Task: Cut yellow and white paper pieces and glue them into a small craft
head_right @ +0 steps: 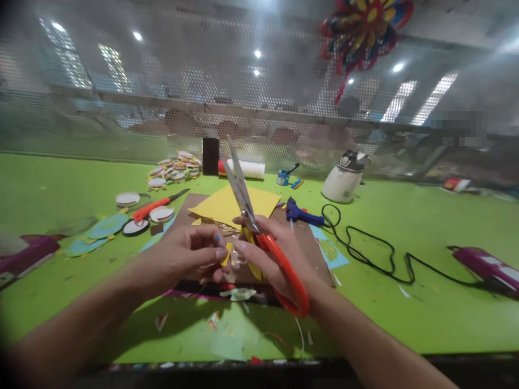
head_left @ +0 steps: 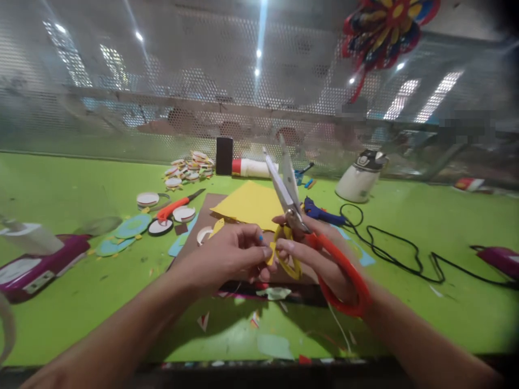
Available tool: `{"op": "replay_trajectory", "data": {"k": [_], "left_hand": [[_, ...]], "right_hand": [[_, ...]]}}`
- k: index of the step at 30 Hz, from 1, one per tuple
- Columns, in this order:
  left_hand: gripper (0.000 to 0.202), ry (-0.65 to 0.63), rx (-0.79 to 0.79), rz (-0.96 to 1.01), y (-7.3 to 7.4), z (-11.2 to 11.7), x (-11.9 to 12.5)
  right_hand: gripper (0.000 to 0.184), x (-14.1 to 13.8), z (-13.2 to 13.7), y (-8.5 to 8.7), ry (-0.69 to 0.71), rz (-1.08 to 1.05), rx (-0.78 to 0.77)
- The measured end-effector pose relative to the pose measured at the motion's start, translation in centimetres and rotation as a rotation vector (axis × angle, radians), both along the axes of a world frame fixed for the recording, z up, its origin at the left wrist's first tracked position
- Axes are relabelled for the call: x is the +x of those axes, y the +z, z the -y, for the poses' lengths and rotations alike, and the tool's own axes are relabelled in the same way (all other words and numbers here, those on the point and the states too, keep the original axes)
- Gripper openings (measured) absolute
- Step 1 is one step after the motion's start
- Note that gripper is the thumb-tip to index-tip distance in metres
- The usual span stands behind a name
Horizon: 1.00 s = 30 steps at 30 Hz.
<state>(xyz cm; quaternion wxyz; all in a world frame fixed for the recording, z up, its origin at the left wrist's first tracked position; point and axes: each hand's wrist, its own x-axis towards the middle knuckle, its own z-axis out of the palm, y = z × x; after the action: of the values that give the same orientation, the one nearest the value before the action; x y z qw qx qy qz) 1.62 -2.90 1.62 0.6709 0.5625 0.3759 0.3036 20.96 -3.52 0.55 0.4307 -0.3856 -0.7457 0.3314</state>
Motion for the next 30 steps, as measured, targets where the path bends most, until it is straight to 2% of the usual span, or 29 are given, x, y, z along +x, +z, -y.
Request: {"op": "replay_trajectory", "data": {"k": [4,7,11,16,19,25,30], "left_hand": [[0.012,-0.111,0.07,-0.108,0.2,0.1,0.1],[0.008,-0.124,0.07,-0.152,0.0,0.0,0.0],[0.006,-0.049,0.106,-0.154,-0.2,0.0,0.1],[0.007,0.088,-0.014,-0.01,-0.3,-0.1,0.5],[0.009,0.147,0.009,-0.003,-0.5,-0.2,0.5],[0.006,0.172,0.074,0.044,-1.2,-0.4,0.1],[0.011,0.147,0.057,0.098,-1.4,-0.3,0.0]], "right_hand": [[0.028,-0.3,0.4,0.4,0.125,-0.014,-0.117],[0.03,-0.4,0.4,0.7,0.129,0.02,-0.1],[0.033,-0.5,0.5,0.6,0.056,0.088,-0.021],[0.031,-1.4,0.9,0.4,-0.082,0.062,0.082],[0.028,-1.9,1.1,0.1,-0.136,0.031,0.168],[0.038,-1.8,1.2,-0.7,-0.102,-0.053,0.182],[0.038,-1.8,1.3,-0.6,-0.148,-0.07,0.24]]}}
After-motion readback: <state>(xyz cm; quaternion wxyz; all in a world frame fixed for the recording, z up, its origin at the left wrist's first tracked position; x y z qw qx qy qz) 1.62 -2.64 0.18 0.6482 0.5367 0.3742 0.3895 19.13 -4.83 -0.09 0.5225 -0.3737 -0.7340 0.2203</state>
